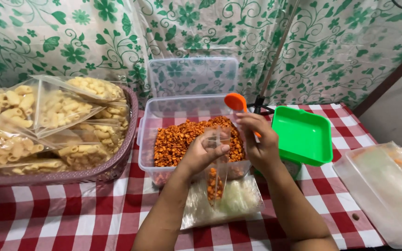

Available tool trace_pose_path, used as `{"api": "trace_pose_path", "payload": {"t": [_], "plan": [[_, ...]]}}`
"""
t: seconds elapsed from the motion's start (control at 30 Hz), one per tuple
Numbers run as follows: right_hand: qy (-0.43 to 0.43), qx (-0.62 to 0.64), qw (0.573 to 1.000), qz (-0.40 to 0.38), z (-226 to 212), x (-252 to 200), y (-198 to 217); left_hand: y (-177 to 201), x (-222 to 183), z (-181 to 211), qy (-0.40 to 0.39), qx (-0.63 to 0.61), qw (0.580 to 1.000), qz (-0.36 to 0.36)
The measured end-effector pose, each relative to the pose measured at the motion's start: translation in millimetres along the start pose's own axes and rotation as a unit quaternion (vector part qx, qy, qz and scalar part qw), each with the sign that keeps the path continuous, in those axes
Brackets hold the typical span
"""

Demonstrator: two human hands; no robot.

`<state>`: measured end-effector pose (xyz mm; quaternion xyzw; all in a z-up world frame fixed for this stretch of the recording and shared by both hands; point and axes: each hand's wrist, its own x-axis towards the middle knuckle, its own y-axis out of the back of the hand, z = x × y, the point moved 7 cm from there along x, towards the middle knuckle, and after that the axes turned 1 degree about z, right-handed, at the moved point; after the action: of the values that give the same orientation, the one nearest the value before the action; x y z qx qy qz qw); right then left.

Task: Packing small orange snacks from a large container into small plastic bags using a spoon and weighing them on a scale.

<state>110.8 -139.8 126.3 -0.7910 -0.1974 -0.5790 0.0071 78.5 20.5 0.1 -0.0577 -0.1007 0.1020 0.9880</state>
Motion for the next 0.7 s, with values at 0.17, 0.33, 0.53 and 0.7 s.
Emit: {"api": "trace_pose_path", "payload": {"t": [0.17, 0.33, 0.53, 0.7], "plan": [[-0.153, -0.032, 0.982, -0.11, 33, -10, -27, 4, 2, -10, 0.012, 0.002, 1.0, -0.012], [-0.236, -0.068, 0.939, -0.241, 44, -19, -42, 3, 0, -9, 0.014, -0.012, 1.0, -0.016], [-0.28, -0.059, 0.897, -0.338, 36, -25, -51, 1, -1, -7, 0.016, -0.032, 0.999, -0.015], [-0.274, -0.083, 0.88, -0.378, 39, -21, -53, 1, -2, -4, 0.015, -0.019, 0.999, -0.021]]}}
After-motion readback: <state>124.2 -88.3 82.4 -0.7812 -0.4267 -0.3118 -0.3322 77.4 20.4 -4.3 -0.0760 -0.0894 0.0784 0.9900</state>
